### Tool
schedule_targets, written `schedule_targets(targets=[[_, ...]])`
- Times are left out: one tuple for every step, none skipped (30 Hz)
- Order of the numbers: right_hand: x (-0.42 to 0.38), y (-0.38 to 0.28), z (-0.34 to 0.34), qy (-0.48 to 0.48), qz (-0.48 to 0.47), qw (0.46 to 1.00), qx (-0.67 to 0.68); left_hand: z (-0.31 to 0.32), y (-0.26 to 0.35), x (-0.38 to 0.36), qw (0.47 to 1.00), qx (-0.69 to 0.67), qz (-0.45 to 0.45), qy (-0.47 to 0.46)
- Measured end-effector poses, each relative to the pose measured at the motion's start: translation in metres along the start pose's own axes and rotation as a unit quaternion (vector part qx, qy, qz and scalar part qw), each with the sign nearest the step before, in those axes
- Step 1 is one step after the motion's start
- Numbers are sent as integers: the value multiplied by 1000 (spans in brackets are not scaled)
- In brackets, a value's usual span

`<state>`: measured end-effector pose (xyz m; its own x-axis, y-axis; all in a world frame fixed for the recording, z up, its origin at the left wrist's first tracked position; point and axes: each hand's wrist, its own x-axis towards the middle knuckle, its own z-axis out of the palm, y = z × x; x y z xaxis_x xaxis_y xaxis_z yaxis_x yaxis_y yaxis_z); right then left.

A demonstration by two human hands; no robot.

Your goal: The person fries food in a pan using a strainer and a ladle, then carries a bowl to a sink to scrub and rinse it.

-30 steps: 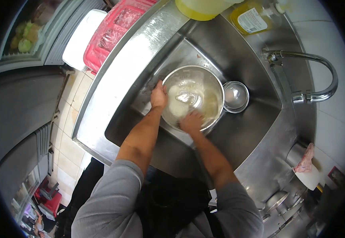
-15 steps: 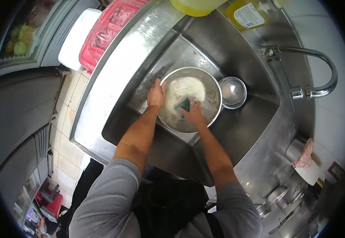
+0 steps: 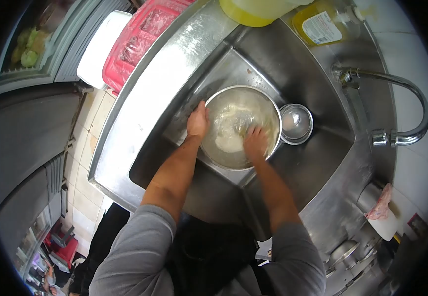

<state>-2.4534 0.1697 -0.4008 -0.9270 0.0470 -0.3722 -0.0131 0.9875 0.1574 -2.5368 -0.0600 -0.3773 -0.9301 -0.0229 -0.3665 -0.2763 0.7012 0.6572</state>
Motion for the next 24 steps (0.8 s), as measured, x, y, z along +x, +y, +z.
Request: schedule_targets(targets=[[-19, -18, 19, -36, 28, 999, 20, 3, 1, 0, 1000, -13, -4, 14], [-29, -42, 27, -82, 45, 990, 104, 5, 2, 0, 1000, -16, -5, 17], [-34, -69, 34, -128, 63, 972, 189, 7, 3, -2, 1000, -1, -3, 10], [-27, -90, 44, -106, -46, 974, 193, 8, 4, -5, 1000, 15, -1, 1], [-11, -109, 52, -82, -153, 965, 196, 8, 4, -7, 1000, 18, 1, 1], [14, -128, 59, 34, -61, 928, 365, 7, 5, -8, 1000, 21, 15, -17], [39, -141, 61, 149, 32, 843, 516, 5, 5, -9, 999, 26, 28, -35], [52, -130, 28, 169, 35, 804, 569, 1, 5, -9, 998, 30, 31, -34], [61, -112, -18, 190, 36, 762, 618, -6, 9, -7, 998, 33, 35, -49], [68, -102, -34, 196, 36, 759, 620, -13, 13, -4, 996, 36, 40, -64], [72, -93, -43, 261, 12, 804, 535, -17, 17, 0, 996, 37, 45, -64], [71, -83, -54, 320, -12, 839, 441, -20, 20, 3, 995, 32, 52, -75], [67, -74, -71, 321, -13, 839, 440, -24, 24, 7, 994, 28, 59, -85], [62, -67, -93, 325, -83, 843, 419, -27, 27, 11, 994, 28, 60, -83], [59, -62, -112, 328, -152, 844, 397, -30, 31, 16, 991, 34, 101, -78], [61, -59, -124, 318, -177, 863, 350, -34, 37, 18, 986, 40, 141, -74], [62, -53, -132, 321, -176, 863, 349, -39, 44, 20, 986, 39, 144, -74], [63, -47, -137, 312, -209, 875, 306, -50, 57, 20, 985, 51, 145, -75], [66, -40, -143, 303, -242, 884, 262, -59, 66, 19, 985, 62, 145, -75], [71, -32, -149, 331, -255, 882, 220, -66, 76, 17, 985, 63, 146, -73], [76, -28, -155, 333, -255, 881, 219, -70, 84, 15, 981, 73, 162, -75], [81, -24, -161, 312, -257, 903, 148, -72, 89, 14, 977, 82, 178, -78], [85, -20, -165, 287, -257, 920, 76, -73, 92, 11, 977, 83, 181, -78], [93, -17, -164, 326, -253, 909, 55, -74, 94, 10, 976, 72, 192, -68]])
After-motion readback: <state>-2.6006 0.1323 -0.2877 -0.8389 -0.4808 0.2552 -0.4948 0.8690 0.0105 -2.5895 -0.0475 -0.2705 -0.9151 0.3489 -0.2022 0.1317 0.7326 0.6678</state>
